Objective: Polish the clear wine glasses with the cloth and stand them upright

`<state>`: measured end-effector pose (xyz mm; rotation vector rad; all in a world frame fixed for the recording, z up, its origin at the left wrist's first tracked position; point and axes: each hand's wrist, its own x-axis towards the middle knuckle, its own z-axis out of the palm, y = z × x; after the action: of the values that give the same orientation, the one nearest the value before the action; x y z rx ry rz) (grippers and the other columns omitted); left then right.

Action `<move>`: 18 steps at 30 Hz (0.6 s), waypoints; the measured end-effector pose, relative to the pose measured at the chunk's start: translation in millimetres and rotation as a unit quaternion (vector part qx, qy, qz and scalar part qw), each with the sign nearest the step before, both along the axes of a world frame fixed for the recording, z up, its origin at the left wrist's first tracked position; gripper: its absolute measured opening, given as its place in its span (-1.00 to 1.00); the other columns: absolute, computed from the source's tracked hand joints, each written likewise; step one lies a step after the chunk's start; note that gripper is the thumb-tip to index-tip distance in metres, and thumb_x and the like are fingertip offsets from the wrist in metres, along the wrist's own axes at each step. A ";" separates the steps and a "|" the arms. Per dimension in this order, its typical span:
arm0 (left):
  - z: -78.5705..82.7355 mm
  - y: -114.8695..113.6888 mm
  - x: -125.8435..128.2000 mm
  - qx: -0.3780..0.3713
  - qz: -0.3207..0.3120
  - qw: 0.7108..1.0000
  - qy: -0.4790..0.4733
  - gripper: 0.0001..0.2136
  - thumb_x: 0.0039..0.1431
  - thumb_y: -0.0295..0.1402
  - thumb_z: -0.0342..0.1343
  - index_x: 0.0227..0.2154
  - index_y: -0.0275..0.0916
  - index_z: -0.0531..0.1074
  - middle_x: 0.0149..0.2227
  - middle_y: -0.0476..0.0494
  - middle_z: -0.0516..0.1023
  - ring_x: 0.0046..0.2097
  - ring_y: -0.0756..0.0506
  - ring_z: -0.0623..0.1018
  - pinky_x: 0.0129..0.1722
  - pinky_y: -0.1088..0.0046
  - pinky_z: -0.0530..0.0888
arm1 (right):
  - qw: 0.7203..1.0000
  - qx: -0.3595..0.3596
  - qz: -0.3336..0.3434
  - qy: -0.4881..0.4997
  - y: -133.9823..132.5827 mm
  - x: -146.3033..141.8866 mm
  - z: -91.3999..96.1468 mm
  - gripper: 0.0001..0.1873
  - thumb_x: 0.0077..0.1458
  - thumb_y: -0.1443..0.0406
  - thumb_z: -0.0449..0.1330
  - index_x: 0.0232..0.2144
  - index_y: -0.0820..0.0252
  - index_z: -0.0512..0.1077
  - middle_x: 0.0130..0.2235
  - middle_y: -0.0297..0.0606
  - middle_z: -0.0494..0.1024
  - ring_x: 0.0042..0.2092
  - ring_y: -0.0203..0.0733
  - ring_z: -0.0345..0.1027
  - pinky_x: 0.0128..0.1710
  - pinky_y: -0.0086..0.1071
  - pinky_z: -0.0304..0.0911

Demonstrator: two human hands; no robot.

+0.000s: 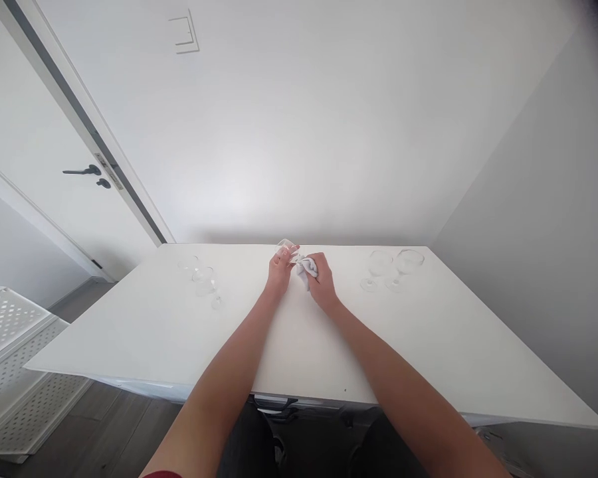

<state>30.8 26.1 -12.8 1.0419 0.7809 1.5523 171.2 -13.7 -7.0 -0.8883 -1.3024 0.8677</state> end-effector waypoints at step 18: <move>1.0 -2.5 4.6 -0.022 -0.050 0.998 -0.016 -0.45 0.29 0.17 0.06 -0.12 -0.28 0.54 -0.20 -0.28 0.68 -0.36 -0.06 0.58 -0.31 0.37 0.41 | 0.968 -0.123 -0.106 0.193 20.5 11.0 -5.7 -0.39 0.20 -0.26 0.12 -0.14 0.12 0.47 -0.17 -0.25 0.57 -0.18 -0.21 0.45 -0.24 -0.39 0.33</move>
<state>35.3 23.6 -11.8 1.0054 0.7274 1.4581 182.3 6.8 -12.7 -0.9743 -0.7594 0.9878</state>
